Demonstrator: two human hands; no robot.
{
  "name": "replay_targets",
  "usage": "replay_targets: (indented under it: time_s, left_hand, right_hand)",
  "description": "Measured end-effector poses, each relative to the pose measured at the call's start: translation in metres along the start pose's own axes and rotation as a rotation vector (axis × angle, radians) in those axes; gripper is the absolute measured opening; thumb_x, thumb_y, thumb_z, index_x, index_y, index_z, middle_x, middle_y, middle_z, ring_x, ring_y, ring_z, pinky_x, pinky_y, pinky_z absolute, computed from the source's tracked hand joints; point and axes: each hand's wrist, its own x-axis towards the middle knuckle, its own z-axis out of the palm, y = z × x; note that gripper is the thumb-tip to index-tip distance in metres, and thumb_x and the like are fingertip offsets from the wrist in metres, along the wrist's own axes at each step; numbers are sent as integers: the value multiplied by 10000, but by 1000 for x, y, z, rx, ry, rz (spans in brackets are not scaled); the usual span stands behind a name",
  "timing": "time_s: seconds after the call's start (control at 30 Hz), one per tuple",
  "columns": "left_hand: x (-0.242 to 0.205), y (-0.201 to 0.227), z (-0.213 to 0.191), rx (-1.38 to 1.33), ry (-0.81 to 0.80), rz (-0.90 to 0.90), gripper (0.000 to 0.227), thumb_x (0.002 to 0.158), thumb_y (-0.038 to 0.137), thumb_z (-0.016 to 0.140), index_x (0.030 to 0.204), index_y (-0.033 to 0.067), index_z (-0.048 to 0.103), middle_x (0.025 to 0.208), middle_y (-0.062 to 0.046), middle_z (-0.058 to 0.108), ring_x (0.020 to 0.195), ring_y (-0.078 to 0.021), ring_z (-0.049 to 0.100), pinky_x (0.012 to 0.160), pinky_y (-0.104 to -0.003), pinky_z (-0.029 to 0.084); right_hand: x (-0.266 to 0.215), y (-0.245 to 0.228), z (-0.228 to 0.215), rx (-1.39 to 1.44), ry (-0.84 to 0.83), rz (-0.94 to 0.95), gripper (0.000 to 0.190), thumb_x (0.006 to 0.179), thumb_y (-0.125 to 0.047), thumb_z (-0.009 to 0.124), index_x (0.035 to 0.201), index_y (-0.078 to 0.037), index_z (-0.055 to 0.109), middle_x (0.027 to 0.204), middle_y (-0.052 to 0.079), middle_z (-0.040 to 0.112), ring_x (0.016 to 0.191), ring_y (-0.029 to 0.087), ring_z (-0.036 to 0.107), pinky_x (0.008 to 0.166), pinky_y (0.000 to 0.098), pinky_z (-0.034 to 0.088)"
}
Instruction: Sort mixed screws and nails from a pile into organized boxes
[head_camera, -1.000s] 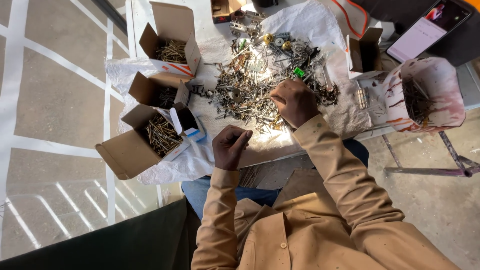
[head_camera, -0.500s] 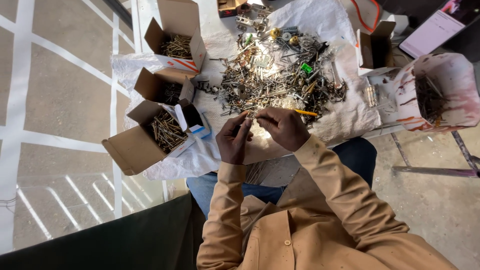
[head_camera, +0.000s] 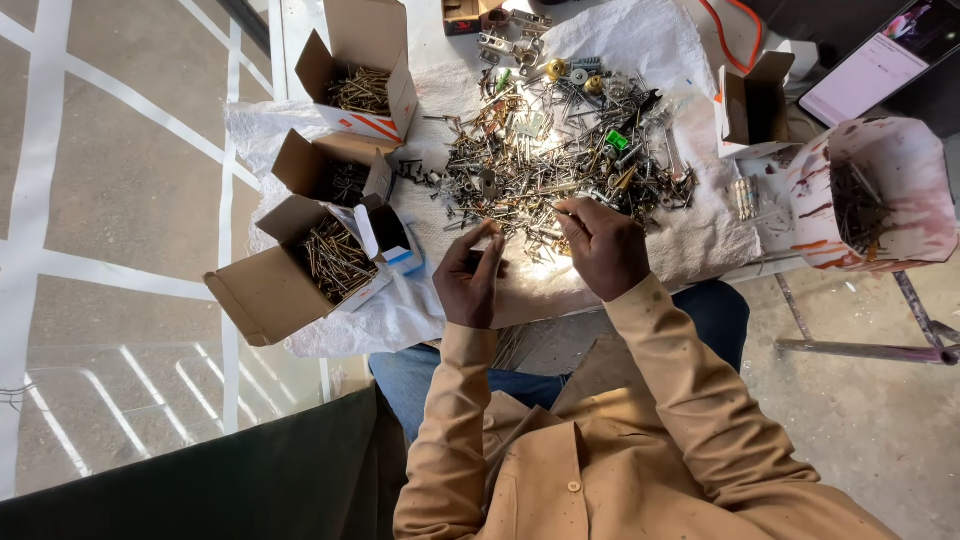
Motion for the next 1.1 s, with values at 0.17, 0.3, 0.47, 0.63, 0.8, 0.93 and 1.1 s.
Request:
replay_targets:
  time_s: [0.17, 0.3, 0.47, 0.63, 0.8, 0.93, 1.1]
  left_hand:
    - [2, -2, -2, -33, -28, 22, 256, 915, 97, 818, 1146, 5, 759, 1088, -161, 762, 640, -182, 719, 521, -288, 604]
    - [2, -17, -15, 40, -133, 22, 147, 874, 92, 859, 983, 5, 816, 898, -161, 774, 508, -199, 701, 421, -295, 581]
    - [4, -20, -24, -111, -135, -5, 95, 885, 23, 824, 923, -53, 780, 875, -199, 744, 546, -204, 707, 463, -305, 591]
    - [4, -18, -24, -226, -101, -29, 85, 903, 17, 798, 908, -60, 762, 882, -201, 730, 539, -199, 696, 473, -300, 590]
    - [6, -13, -22, -134, -212, 25, 99, 876, 10, 822, 811, -45, 771, 842, -199, 742, 529, -207, 702, 467, -303, 583]
    - [5, -24, -27, -263, -107, 14, 139, 926, 17, 770, 809, -50, 734, 843, -216, 719, 519, -201, 678, 464, -315, 574]
    - [3, -38, -29, -371, -72, -4, 182, 926, 22, 768, 775, -36, 683, 834, -212, 699, 506, -200, 662, 459, -300, 554]
  right_hand:
    - [-11, -22, 13, 152, -73, 88, 116, 1037, -200, 645, 1057, -143, 744, 762, 114, 734, 764, 336, 747, 670, 419, 587]
    - [-20, -48, 29, 355, -146, 162, 118, 1003, -131, 647, 1053, -128, 754, 709, 107, 741, 634, 250, 736, 620, 371, 585]
    - [-25, -54, 30, 520, -205, 207, 146, 1034, -101, 615, 1018, -41, 748, 701, 148, 742, 585, 206, 716, 569, 330, 575]
    - [-32, -49, 31, 676, -258, 274, 204, 1059, -136, 604, 985, -1, 740, 690, 153, 725, 602, 170, 686, 578, 326, 568]
    - [-26, -51, 34, 576, -250, 257, 167, 1028, -134, 654, 968, -17, 756, 670, 126, 723, 580, 152, 669, 579, 296, 558]
    - [-2, -14, 45, 429, -182, 182, 228, 1047, -226, 666, 948, -44, 763, 723, 153, 733, 644, 227, 703, 645, 371, 573]
    - [28, 4, 60, -207, -302, 117, 172, 941, -276, 717, 1039, -141, 761, 940, 129, 700, 899, 369, 717, 830, 509, 582]
